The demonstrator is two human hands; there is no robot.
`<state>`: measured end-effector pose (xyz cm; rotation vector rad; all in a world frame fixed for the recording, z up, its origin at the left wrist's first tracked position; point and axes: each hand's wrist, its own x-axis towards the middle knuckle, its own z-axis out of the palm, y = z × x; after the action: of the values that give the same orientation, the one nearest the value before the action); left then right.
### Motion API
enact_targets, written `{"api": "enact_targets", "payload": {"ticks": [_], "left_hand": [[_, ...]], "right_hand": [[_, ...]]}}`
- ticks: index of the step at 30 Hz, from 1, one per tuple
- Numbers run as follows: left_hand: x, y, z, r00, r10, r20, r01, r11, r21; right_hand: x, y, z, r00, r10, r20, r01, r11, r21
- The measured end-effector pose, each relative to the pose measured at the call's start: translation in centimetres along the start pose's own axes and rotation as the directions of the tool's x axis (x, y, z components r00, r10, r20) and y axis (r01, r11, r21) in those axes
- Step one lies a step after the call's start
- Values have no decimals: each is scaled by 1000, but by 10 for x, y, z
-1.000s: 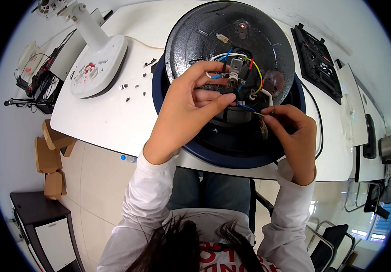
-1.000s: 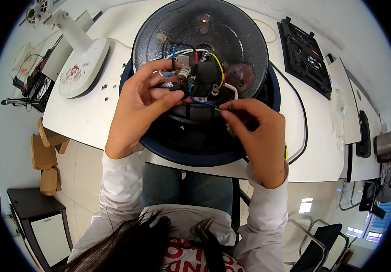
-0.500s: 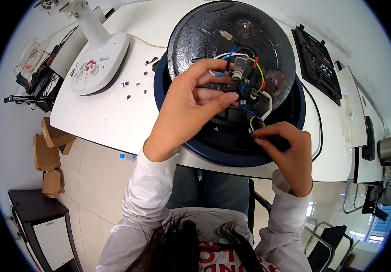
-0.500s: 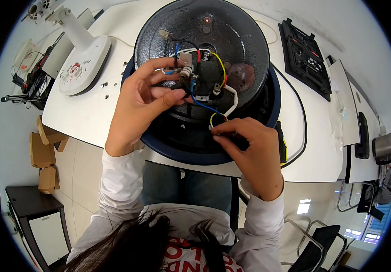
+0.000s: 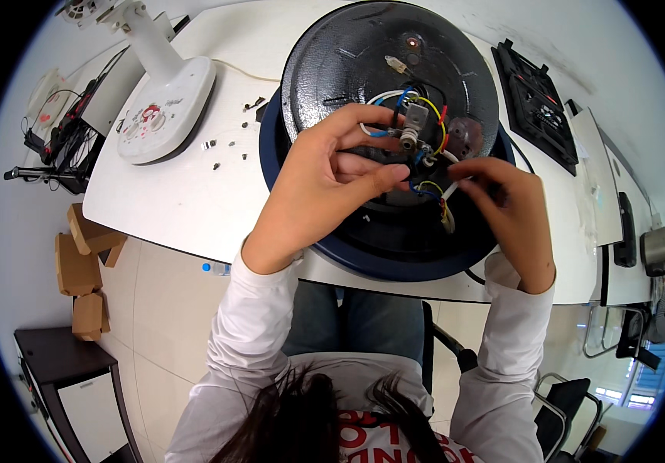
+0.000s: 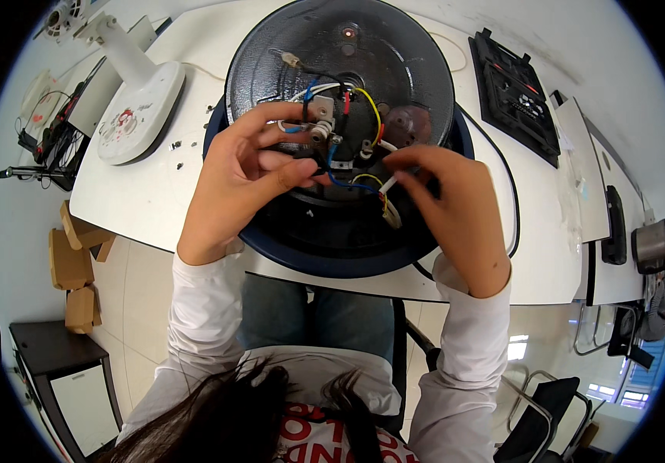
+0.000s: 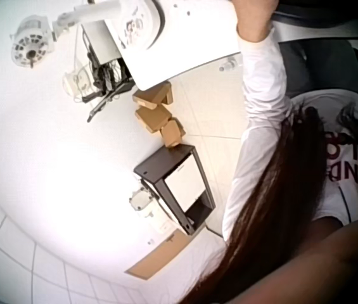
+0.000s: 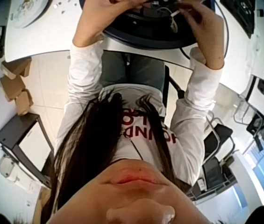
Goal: The person works on the internal wiring of a ceiling fan motor, using a screwdriver to tighten terminal screws and connecting multiple colored wires. They repeatedly adjust and secure the connections throughout the clip.
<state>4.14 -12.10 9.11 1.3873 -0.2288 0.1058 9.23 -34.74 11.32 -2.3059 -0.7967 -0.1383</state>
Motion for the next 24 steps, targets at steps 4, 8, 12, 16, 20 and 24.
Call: {"api": "enact_targets", "payload": {"ticks": [4, 8, 12, 16, 20, 24], "left_hand": [[0, -3, 0, 1000, 18, -8, -18, 1000, -10], [-1, -3, -1, 1000, 26, 10, -26, 1000, 3], [-1, -3, 0, 999, 29, 18, -29, 999, -18], [-1, -2, 1, 1000, 17, 9, -17, 1000, -17], [-2, -1, 1, 1000, 19, 1, -19, 1000, -4], [-2, 0, 2, 1000, 5, 0, -5, 1000, -21]], "right_hand": [[7, -6, 10, 990, -64, 128, 78, 991, -105], [7, -14, 11, 991, 28, 133, 17, 947, -321], [7, -11, 13, 991, 45, 127, -10, 964, -265], [6, -8, 12, 998, -49, -32, 45, 991, -127], [-1, -2, -9, 990, 33, -140, -64, 973, -221], [-13, 14, -5, 996, 47, 79, -21, 954, -300]]}}
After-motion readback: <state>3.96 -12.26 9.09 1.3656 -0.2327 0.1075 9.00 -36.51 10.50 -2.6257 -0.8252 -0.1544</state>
